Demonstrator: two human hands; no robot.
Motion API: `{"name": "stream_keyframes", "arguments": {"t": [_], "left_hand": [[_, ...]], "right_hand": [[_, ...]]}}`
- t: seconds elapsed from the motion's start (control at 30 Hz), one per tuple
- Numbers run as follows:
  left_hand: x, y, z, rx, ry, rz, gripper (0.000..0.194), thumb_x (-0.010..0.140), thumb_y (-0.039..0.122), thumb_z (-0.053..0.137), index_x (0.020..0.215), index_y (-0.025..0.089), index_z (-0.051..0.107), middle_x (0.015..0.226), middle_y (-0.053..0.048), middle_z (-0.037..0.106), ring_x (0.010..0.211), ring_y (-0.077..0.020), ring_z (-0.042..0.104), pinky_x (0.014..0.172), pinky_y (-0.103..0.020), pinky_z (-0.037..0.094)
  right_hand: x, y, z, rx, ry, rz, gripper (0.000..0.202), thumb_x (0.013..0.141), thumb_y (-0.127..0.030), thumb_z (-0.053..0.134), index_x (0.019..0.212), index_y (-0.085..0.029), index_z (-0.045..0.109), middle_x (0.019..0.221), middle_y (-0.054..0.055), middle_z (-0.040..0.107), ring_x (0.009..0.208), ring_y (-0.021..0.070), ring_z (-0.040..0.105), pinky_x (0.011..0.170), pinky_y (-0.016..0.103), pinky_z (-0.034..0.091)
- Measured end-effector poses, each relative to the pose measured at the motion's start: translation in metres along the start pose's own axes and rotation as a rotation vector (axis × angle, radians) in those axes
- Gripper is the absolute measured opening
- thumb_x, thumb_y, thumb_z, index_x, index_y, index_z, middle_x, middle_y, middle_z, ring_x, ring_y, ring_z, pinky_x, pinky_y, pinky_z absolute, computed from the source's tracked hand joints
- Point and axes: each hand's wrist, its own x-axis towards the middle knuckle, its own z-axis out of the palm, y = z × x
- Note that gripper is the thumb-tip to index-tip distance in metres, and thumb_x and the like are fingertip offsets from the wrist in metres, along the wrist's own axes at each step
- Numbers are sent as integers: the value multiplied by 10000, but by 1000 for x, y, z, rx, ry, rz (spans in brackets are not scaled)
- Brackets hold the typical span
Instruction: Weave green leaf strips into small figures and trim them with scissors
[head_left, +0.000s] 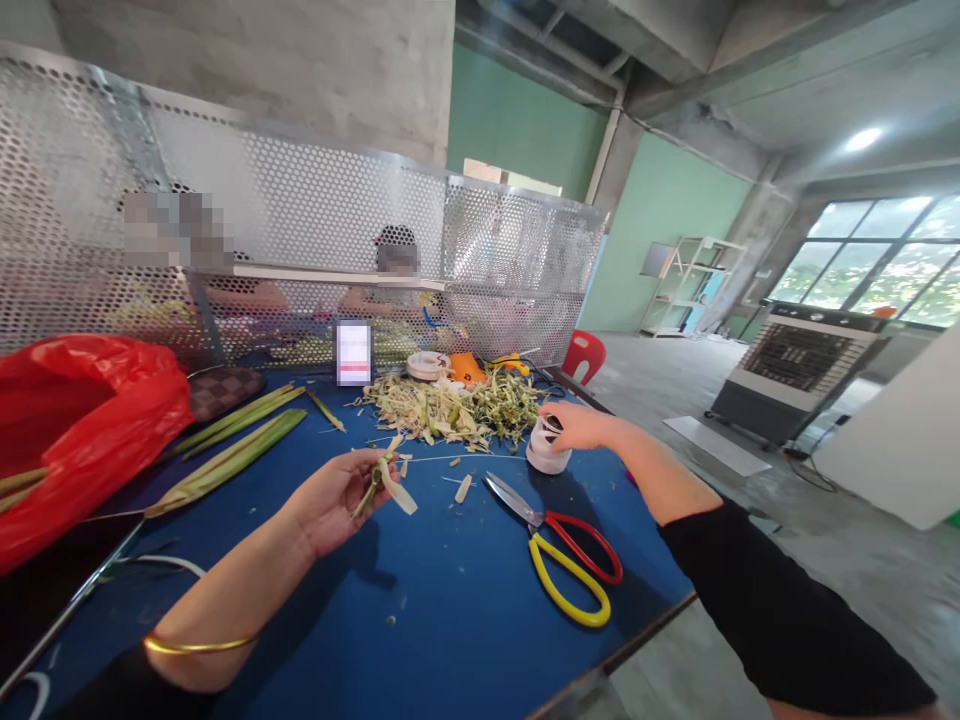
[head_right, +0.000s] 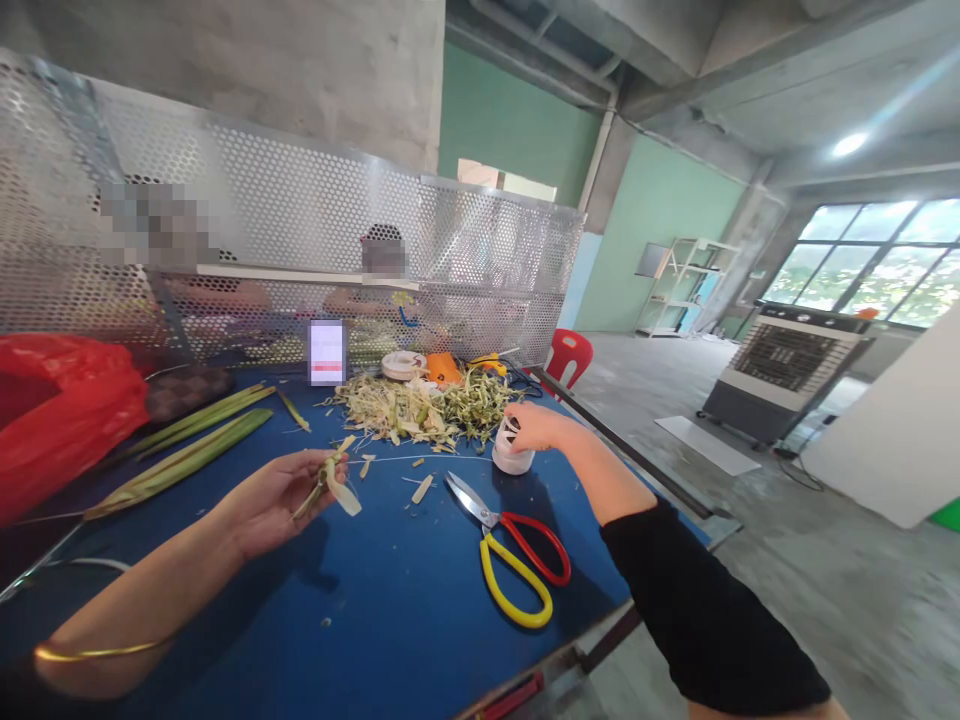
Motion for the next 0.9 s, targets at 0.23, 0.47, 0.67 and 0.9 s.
{"name": "stream_keyframes", "arguments": {"t": [0.23,0.47,0.67,0.9], "left_hand": [[-3,13,-10,-28,12,38,129,821,69,497,759,109,603,556,-39,653,451,-131,631,442,-207,559],[-5,31,-22,-49,25,56,142,825,71,483,770,109,608,560,-44,654,434,-138,629,419,-218,557],[-7,32,-20,-26,31,66,147,831,80,487,768,114,615,557,-35,653,431,-132,628,412,-202,548],[-20,26,-18,19,4,76,154,831,49,469,769,87,605,556,-37,643,430,-122,618,409,-204,545]], "right_hand": [[-15,-16,15,32,196,32,484,743,-384,639,1166,-169,544,1137,115,581,968,234,580,778,276,405],[-97,-28,31,110,143,-47,382,809,-418,527,1120,-197,548,956,84,629,859,241,598,707,303,408],[-131,-37,66,50,-27,-113,571,649,-146,544,1219,-142,500,1008,148,615,824,261,615,663,313,404],[-114,-31,59,955,-350,158,521,665,-201,591,1178,-202,498,759,-5,599,475,87,481,470,215,345]]}}
